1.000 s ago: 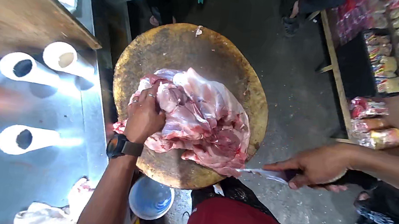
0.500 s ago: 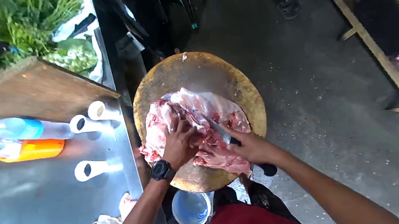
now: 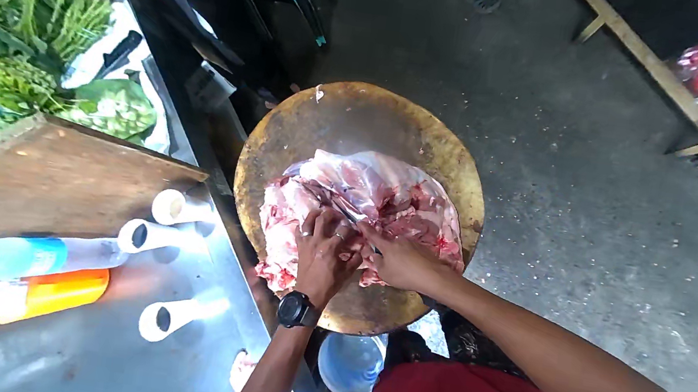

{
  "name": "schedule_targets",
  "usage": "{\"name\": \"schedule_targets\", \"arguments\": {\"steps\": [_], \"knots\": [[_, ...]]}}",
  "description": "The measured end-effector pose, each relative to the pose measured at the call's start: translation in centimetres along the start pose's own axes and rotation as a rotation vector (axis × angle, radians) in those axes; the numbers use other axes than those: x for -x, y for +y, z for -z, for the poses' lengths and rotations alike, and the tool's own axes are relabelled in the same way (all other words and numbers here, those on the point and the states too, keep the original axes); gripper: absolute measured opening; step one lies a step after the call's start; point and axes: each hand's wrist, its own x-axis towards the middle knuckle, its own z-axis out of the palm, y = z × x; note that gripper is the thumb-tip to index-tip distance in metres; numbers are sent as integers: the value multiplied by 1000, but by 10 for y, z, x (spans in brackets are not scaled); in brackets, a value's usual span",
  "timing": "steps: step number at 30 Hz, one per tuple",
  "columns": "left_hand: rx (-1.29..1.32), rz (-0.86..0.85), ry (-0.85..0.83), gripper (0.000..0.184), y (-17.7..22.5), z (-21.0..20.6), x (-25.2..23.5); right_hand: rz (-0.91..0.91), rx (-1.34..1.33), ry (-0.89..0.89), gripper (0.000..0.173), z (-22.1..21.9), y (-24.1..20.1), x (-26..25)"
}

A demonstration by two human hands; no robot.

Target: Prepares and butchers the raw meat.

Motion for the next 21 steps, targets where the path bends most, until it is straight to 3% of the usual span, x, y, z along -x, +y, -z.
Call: {"name": "schedule_targets", "arguments": {"steps": [3, 8, 11, 15, 17, 18, 21], "knots": [[39, -25, -12, 36, -12, -1, 5, 21, 84, 126, 71, -36, 14, 7], [222, -54, 84, 39, -35, 10, 24, -61, 137, 37, 59, -66, 62, 67], [198, 18, 52, 45, -30, 32, 3, 28, 113, 226, 58, -43, 65, 87], [77, 346, -140, 46, -27, 49, -65, 111, 159, 398, 55, 11, 41, 68], [96, 475, -168, 81, -43, 41, -89, 139, 253, 399, 55, 39, 16, 42], [117, 517, -195, 89, -54, 37, -95, 135, 300, 365, 55, 53, 1, 27], [206, 588, -220, 77, -76, 33, -92, 129, 439, 275, 58, 75, -38, -21]]}}
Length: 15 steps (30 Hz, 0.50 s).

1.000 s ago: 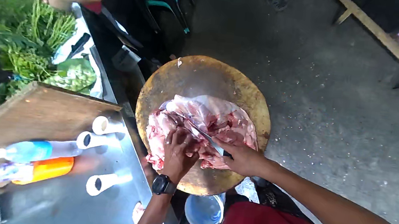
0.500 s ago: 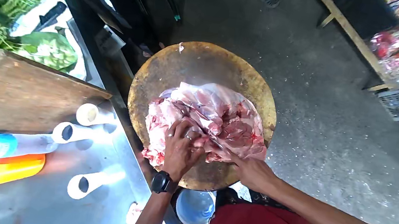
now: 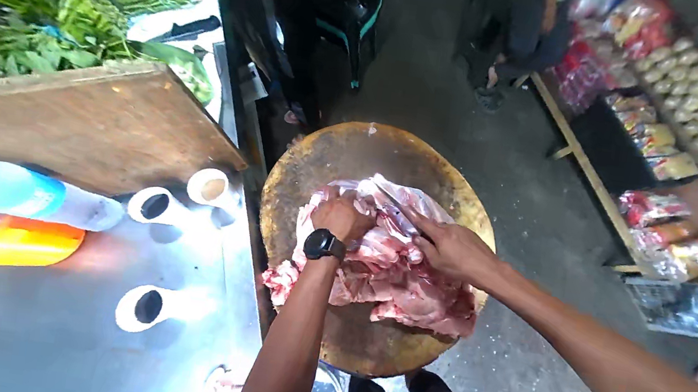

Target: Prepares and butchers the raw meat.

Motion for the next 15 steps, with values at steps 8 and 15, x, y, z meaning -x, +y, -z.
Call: {"name": "schedule_targets", "arguments": {"steps": [8, 15], "knots": [[164, 80, 145, 51, -21, -19, 47, 56, 303, -162, 83, -4, -69, -67], [169, 34, 145, 45, -16, -27, 42, -227, 375, -339, 90, -6, -81, -50]]}}
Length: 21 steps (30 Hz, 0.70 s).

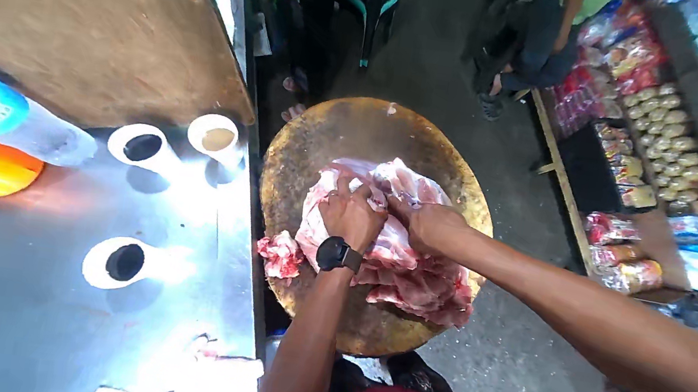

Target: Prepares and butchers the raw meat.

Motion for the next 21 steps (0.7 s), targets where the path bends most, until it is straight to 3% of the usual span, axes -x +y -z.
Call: {"name": "schedule_targets", "arguments": {"steps": [4, 7, 11, 14, 16, 21], "knots": [[-18, -74, -24, 43, 8, -4, 2, -62, -77, -192, 85, -5, 18, 21], [-2, -113, -28, 40, 17, -7, 6, -66, -89, -324, 82, 28, 5, 24], [41, -140, -33, 38, 19, -7, 1, -82, 11, -365, 40, 48, -15, -2], [61, -159, 15, 37, 7, -9, -3, -144, -63, -504, 48, 55, -11, 16], [72, -165, 20, 38, -6, -10, -1, -280, -182, -597, 49, 53, -10, 32], [146, -161, -2, 39, -32, -8, -4, -318, -292, -607, 50, 46, -14, 32]]}}
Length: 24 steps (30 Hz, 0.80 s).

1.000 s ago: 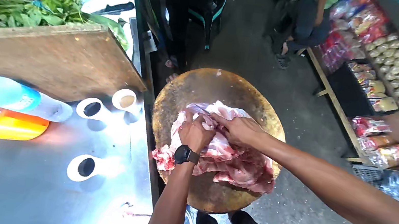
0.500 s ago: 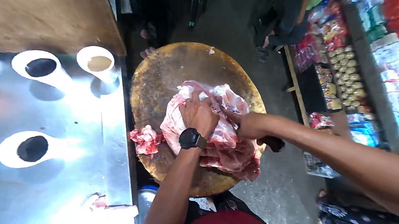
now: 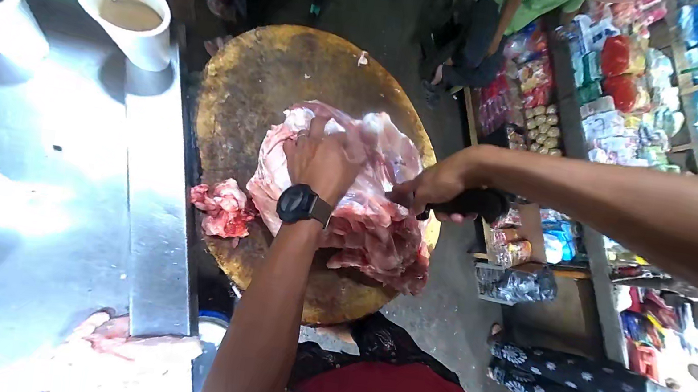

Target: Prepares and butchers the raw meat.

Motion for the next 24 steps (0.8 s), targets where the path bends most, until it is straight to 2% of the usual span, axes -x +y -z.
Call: {"name": "schedule_targets", "arguments": {"steps": [3, 5, 7, 9, 10, 12, 14, 16, 18, 20, 22, 24], "knots": [[3, 7, -2, 37, -12, 9, -11, 47, -53, -105, 36, -12, 44, 25], [17, -8, -14, 33, -20, 14, -15, 103, -11, -222, 50, -27, 88, 41], [50, -14, -32, 32, -24, 18, -15, 235, -67, -270, 59, -33, 126, 48], [71, -14, 7, 30, -22, 17, -15, 410, -269, -206, 65, -35, 167, 39], [91, -35, 52, 30, -20, 16, -12, 486, -377, -109, 67, -40, 186, 28], [115, -91, 166, 33, -15, 11, -6, 583, -445, 226, 68, -55, 219, -12], [69, -53, 229, 41, -4, 9, -7, 552, -306, 573, 64, -74, 250, -74], [-43, -9, 272, 42, 14, 7, -6, 467, -192, 744, 61, -99, 277, -150], [-194, 18, 315, 37, 40, 1, -3, 417, -148, 783, 69, -122, 300, -216], [-273, 43, 342, 37, 80, -12, 6, 457, -145, 754, 78, -148, 330, -268], [-249, 74, 362, 39, 127, -36, 6, 531, -177, 727, 80, -169, 366, -303], [-159, 155, 305, 47, 167, -68, -7, 558, -221, 658, 73, -189, 405, -316]]}}
